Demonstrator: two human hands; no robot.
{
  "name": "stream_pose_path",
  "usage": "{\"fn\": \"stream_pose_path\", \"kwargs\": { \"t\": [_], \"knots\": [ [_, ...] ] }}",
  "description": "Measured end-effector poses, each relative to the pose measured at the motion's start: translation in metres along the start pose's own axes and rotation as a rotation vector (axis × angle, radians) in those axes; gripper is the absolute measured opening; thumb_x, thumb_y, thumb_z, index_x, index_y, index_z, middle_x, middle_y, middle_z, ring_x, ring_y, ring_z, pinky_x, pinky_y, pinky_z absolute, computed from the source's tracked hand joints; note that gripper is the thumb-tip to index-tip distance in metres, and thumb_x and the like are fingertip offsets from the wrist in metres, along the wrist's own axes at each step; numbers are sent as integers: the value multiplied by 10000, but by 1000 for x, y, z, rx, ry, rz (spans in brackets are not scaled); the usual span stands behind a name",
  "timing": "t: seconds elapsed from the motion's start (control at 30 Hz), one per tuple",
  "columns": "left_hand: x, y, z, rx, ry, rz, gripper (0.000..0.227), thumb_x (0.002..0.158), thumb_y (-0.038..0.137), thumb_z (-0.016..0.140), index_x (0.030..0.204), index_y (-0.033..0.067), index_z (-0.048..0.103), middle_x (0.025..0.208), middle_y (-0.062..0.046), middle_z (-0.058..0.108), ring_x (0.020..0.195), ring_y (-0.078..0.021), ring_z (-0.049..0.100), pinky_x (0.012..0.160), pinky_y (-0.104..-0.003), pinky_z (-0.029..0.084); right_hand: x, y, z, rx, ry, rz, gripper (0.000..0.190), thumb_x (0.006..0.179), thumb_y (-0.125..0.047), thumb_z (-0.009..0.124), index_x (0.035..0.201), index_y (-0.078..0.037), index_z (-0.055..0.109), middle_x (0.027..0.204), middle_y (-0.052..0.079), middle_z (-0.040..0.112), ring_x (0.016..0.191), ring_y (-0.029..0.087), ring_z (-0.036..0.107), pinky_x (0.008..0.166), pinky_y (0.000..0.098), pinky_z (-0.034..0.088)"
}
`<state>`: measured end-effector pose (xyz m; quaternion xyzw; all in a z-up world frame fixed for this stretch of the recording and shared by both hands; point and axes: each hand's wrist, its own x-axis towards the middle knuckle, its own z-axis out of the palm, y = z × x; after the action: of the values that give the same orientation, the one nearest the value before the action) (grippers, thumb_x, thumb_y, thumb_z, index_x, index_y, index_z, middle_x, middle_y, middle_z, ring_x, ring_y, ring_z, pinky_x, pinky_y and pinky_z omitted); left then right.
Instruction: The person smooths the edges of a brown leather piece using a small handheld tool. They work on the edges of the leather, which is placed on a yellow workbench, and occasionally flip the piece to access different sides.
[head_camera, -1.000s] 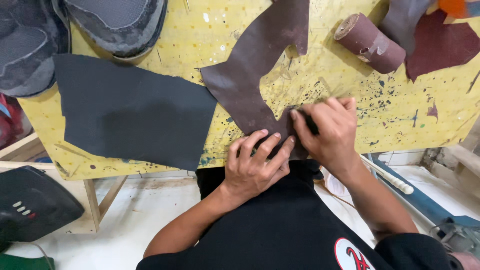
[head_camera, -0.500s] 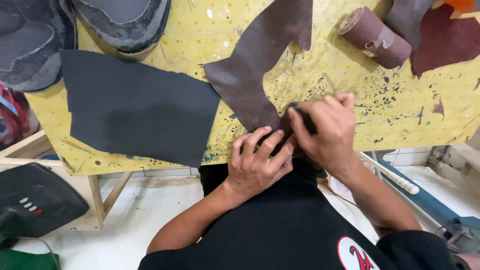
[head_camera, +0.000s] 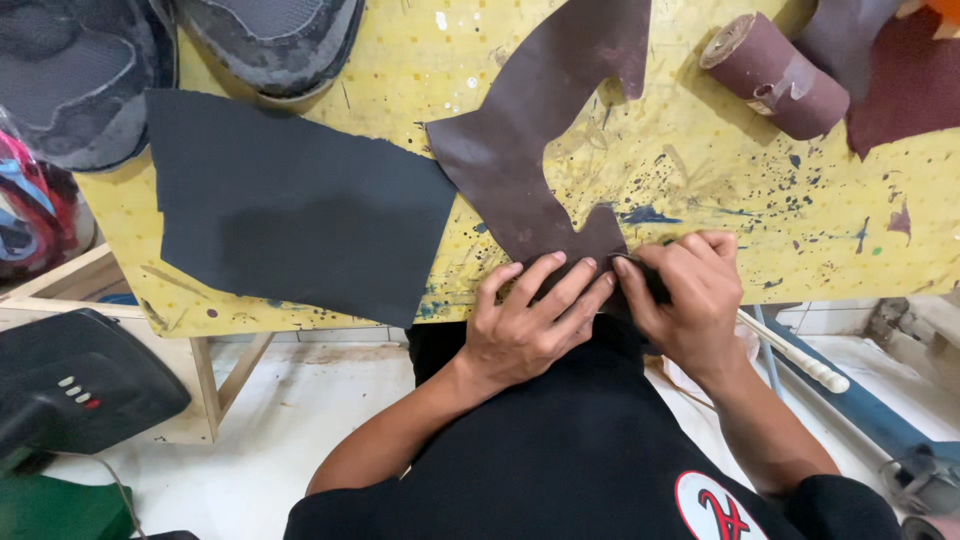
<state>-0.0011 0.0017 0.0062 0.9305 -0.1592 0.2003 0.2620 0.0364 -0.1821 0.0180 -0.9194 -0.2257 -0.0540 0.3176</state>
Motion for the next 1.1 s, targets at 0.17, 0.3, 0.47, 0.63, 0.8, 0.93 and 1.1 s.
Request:
{"fn": "stream_pose_path", "kwargs": {
  "t": [0.17, 0.3, 0.47, 0.63, 0.8, 0.93, 1.1],
  "knots": [
    [0, 1, 1, 17, -14, 17, 287, 911, 256, 493, 1113, 293, 693, 1150, 54, 662, 1078, -173, 639, 927, -382, 456, 35, 3, 8, -69, 47, -71, 102, 906, -74, 742, 889, 1, 676, 695, 109, 595, 629, 314, 591, 683, 406, 416],
    [0, 2, 2, 18, -50, 22, 261, 906, 271, 504, 1079, 287, 698, 1166, 48, 658, 1085, -184, 633, 924, -401, 455, 25, 1, 7, -92, 63, -57, 121, 913, -106, 738, 900, 1, 683, 697, 110, 586, 627, 310, 575, 678, 407, 409],
    [2, -1, -1, 24, -71, 22, 289, 879, 258, 529, 1113, 302, 692, 1149, 56, 653, 1075, -179, 629, 924, -391, 439, 24, -4, 4, -105, 40, -16, 76, 901, -77, 723, 901, -16, 678, 698, 103, 589, 629, 309, 579, 683, 403, 424],
    [3, 1, -1, 32, -89, 28, 313, 864, 256, 535, 1129, 314, 691, 1156, 61, 647, 1077, -174, 624, 929, -394, 423, 28, -4, 3, -118, 61, -25, 97, 920, -87, 722, 909, -5, 670, 710, 112, 589, 639, 308, 577, 693, 392, 427],
    [5, 1, -2, 40, -82, 18, 307, 861, 251, 534, 1119, 314, 688, 1134, 63, 647, 1065, -171, 627, 920, -386, 433, 21, -10, 0, -103, 47, 27, 71, 891, -85, 734, 888, -30, 690, 701, 90, 605, 635, 305, 584, 698, 399, 418],
    [0, 2, 1, 44, -79, 29, 318, 856, 254, 534, 1128, 320, 686, 1140, 68, 644, 1069, -170, 625, 919, -389, 425, 34, -7, 5, -60, 72, 14, 92, 906, -62, 732, 897, 7, 672, 706, 123, 606, 635, 334, 587, 684, 413, 424],
    [2, 2, -2, 21, -97, 18, 334, 891, 256, 513, 1181, 318, 667, 1146, 62, 642, 1092, -172, 618, 934, -383, 426, 7, -10, -4, -62, 22, 73, 84, 891, -74, 731, 886, -10, 676, 688, 104, 592, 635, 322, 586, 679, 402, 413]
  ]
}}
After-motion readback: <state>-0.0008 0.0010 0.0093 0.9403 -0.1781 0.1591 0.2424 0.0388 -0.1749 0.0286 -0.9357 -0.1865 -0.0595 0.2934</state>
